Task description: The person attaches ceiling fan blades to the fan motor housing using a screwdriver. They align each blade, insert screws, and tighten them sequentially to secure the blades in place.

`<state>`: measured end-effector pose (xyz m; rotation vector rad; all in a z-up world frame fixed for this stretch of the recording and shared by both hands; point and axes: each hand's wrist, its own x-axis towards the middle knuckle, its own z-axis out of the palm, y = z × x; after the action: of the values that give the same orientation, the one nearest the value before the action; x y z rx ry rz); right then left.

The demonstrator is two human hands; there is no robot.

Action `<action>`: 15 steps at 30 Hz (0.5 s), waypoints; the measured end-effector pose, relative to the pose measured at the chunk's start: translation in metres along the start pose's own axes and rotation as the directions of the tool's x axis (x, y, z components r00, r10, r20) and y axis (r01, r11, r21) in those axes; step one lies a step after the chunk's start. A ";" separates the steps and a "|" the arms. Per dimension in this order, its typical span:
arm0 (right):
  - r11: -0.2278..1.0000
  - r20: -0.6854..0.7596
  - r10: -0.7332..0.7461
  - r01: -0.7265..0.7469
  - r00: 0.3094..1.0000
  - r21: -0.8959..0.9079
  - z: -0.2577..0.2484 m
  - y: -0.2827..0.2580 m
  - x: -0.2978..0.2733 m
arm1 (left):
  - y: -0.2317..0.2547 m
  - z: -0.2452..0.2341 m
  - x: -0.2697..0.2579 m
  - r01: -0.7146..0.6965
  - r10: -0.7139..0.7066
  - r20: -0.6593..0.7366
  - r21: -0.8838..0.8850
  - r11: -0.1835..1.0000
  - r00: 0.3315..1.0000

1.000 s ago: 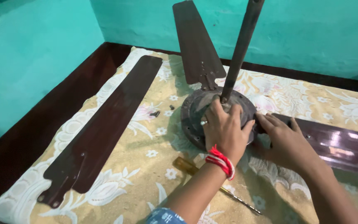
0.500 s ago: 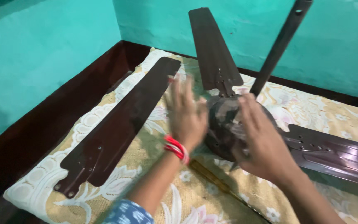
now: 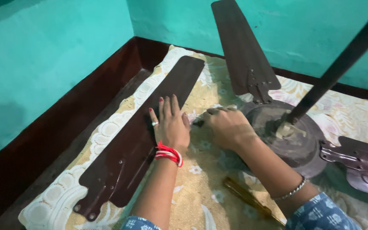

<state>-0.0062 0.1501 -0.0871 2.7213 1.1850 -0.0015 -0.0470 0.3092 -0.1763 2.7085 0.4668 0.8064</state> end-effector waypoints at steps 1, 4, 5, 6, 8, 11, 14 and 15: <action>0.996 0.138 0.061 -0.052 0.989 -0.068 0.000 -0.001 0.006 | 0.001 0.000 0.000 -0.010 0.010 0.016 0.031 0.999 1.000; 0.992 0.050 0.118 -0.116 0.992 -0.042 0.003 -0.003 0.013 | 0.002 -0.002 -0.002 -0.022 0.019 0.049 0.066 0.998 0.999; 0.990 -0.022 0.119 -0.120 0.993 -0.077 0.004 -0.003 0.014 | 0.003 -0.002 -0.002 -0.024 0.020 0.055 0.067 0.997 0.998; 0.985 -0.090 0.115 -0.125 0.989 -0.115 0.007 -0.003 0.013 | 0.005 -0.003 -0.003 -0.021 0.018 0.054 0.056 0.998 0.998; 0.975 -0.101 0.131 -0.146 0.986 -0.168 0.013 -0.001 0.014 | 0.006 -0.003 -0.003 -0.014 0.012 0.051 0.033 0.999 0.999; 0.964 -0.023 0.159 -0.160 0.987 -0.211 0.023 0.002 0.014 | 0.007 -0.002 -0.005 -0.022 0.022 0.040 0.006 1.000 0.999; 0.966 -0.104 0.122 -0.142 0.987 -0.215 0.027 0.003 0.016 | 0.008 -0.004 -0.002 -0.013 0.012 0.047 0.018 1.000 0.999; 0.969 -0.102 0.125 -0.144 0.987 -0.202 0.028 0.003 0.016 | 0.009 -0.004 -0.003 -0.015 0.014 0.055 0.020 1.000 0.998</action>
<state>0.0091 0.1554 -0.1157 2.6315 0.9584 0.2500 -0.0496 0.3011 -0.1712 2.7476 0.4457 0.7331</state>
